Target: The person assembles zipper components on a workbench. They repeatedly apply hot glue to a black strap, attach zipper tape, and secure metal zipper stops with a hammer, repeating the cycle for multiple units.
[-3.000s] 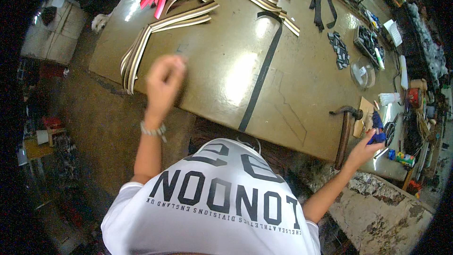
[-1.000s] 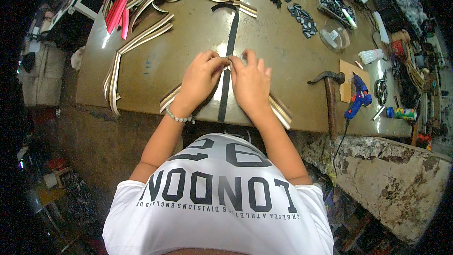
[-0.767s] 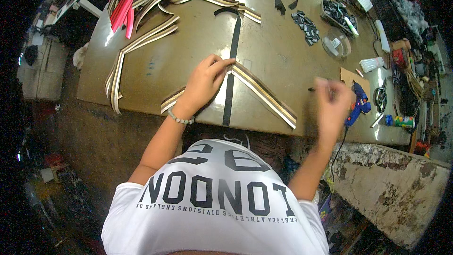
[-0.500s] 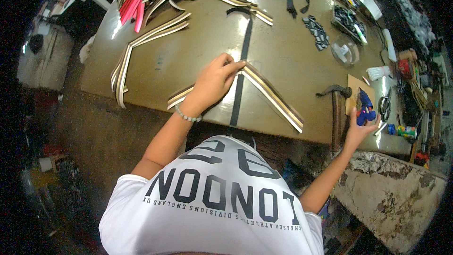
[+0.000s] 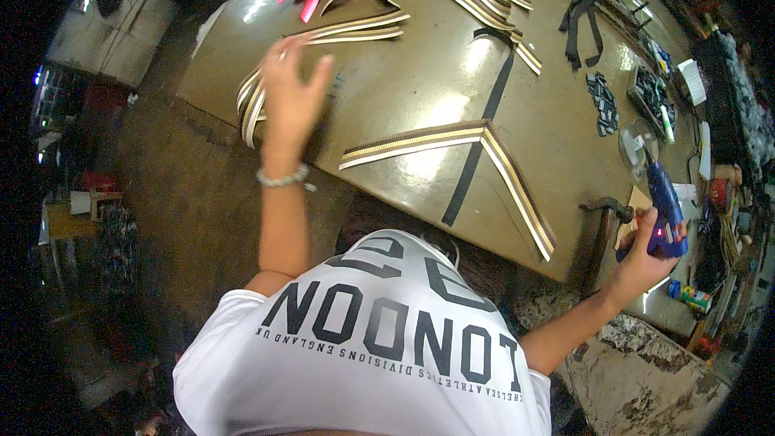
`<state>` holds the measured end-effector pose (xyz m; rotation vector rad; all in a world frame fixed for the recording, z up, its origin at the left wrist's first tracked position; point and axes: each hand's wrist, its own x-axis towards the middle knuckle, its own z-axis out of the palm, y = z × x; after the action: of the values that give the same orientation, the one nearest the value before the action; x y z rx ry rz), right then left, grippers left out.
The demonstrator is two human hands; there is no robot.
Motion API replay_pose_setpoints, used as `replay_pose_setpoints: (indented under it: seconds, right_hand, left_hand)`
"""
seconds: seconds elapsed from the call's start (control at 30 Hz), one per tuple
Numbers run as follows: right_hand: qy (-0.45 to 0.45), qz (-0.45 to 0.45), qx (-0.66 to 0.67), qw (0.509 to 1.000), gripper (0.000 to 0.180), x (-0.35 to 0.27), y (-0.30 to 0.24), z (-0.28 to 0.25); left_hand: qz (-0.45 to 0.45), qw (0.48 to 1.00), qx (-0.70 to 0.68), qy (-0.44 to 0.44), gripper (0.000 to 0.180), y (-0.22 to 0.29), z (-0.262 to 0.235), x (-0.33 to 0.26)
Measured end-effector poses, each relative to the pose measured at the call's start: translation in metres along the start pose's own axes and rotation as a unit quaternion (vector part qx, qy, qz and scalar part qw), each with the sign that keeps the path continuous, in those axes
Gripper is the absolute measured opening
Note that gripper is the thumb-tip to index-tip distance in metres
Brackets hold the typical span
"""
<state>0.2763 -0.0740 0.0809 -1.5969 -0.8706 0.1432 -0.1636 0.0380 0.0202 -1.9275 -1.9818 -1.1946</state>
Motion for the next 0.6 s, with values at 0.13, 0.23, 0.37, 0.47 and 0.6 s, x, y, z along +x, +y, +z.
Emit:
replay_pose_setpoints:
  seconds: [0.13,0.23,0.37,0.47,0.6]
  right_hand:
    - [0.010,0.021,-0.054,0.998,0.049,-0.003,0.021,-0.029]
    - [-0.003,0.069,-0.072,0.995,0.049,-0.001,0.025,-0.039]
    - [-0.064,0.135,-0.078,0.986,0.050,-0.010,0.006,-0.025]
    - [-0.175,0.120,-0.035,0.977,0.046,-0.033,-0.010,-0.002]
    - [-0.318,0.076,-0.055,0.943,0.042,-0.045,-0.011,0.038]
  left_hand:
    - [-0.123,0.963,0.180,-0.155,0.056,-0.086,-0.042,-0.006]
    - [-0.120,0.970,0.119,-0.176,0.054,-0.101,-0.036,-0.015]
    - [-0.063,0.966,0.238,-0.075,0.046,-0.054,-0.020,-0.018]
    - [0.068,0.995,0.058,-0.035,0.041,0.014,0.001,-0.021]
    - [0.136,0.950,-0.216,-0.179,0.022,0.106,0.042,-0.064]
